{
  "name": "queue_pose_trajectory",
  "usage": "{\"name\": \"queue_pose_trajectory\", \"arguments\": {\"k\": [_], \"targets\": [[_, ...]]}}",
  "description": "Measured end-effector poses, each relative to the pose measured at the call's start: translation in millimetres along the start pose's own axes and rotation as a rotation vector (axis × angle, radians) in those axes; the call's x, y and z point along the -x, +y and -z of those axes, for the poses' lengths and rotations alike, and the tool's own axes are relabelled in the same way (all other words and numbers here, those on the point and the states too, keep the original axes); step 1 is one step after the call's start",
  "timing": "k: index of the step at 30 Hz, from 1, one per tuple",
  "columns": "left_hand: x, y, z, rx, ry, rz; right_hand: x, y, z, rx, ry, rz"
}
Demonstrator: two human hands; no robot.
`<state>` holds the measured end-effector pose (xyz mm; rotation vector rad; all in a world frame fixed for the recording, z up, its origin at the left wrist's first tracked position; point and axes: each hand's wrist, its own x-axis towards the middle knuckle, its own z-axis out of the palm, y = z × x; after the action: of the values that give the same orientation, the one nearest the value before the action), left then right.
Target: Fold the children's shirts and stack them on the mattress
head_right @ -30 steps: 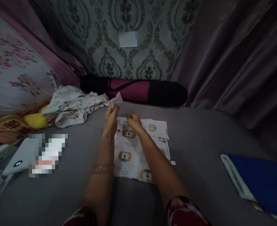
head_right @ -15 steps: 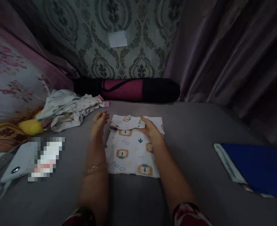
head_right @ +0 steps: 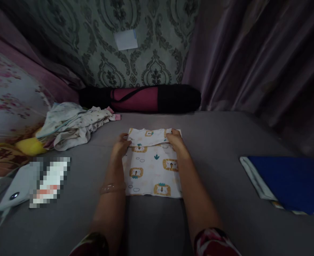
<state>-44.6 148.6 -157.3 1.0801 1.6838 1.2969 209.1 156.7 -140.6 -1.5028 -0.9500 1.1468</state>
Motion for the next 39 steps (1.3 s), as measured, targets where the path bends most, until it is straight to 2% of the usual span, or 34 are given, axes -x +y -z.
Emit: {"name": "queue_pose_trajectory", "arguments": {"k": [2, 7, 9, 13, 17, 20, 21, 23, 26, 28, 30, 33, 35, 39], "targets": [[0, -2, -0.4, -0.019, 0.037, 0.017, 0, 0, 2, 0.063, 0.027, -0.002], [0, -3, -0.2, -0.078, 0.088, 0.008, -8, 6, 11, 0.033, 0.053, -0.004], [0, -2, 0.6, -0.104, 0.112, 0.001, -12, 10, 17, 0.106, 0.085, 0.025], [3, 2, 2.7, -0.194, 0.173, -0.015, -6, 7, 26, 0.524, 0.166, 0.165], [8, 14, -1.3, -0.340, 0.231, -0.138, 17, -8, 22, 0.898, 0.197, 0.234], [11, 24, -16.2, -0.268, 0.163, -0.237, 30, -16, 8, 1.047, 0.250, 0.349], [13, 26, -23.7, -0.233, 0.090, -0.270, 32, -17, 2, 1.070, 0.229, 0.402], [18, 29, -41.0, -0.231, -0.087, -0.367, 35, -16, -11, 1.081, 0.099, 0.502], [27, 28, -64.3, -0.425, -0.313, -0.537, 37, -6, -31, 1.094, -0.151, 0.609], [30, 23, -72.5, -0.594, -0.378, -0.561, 38, 1, -40, 1.126, -0.275, 0.614], [30, 18, -73.0, -0.748, -0.379, -0.505, 40, 6, -47, 1.144, -0.331, 0.588], [24, 10, -63.4, -0.904, -0.286, -0.433, 41, 10, -52, 1.149, -0.329, 0.558], [18, 6, -55.3, -0.955, -0.222, -0.436, 41, 11, -55, 1.155, -0.346, 0.559], [15, 6, -47.4, -1.006, -0.175, -0.425, 44, 10, -59, 1.147, -0.417, 0.588]]}}
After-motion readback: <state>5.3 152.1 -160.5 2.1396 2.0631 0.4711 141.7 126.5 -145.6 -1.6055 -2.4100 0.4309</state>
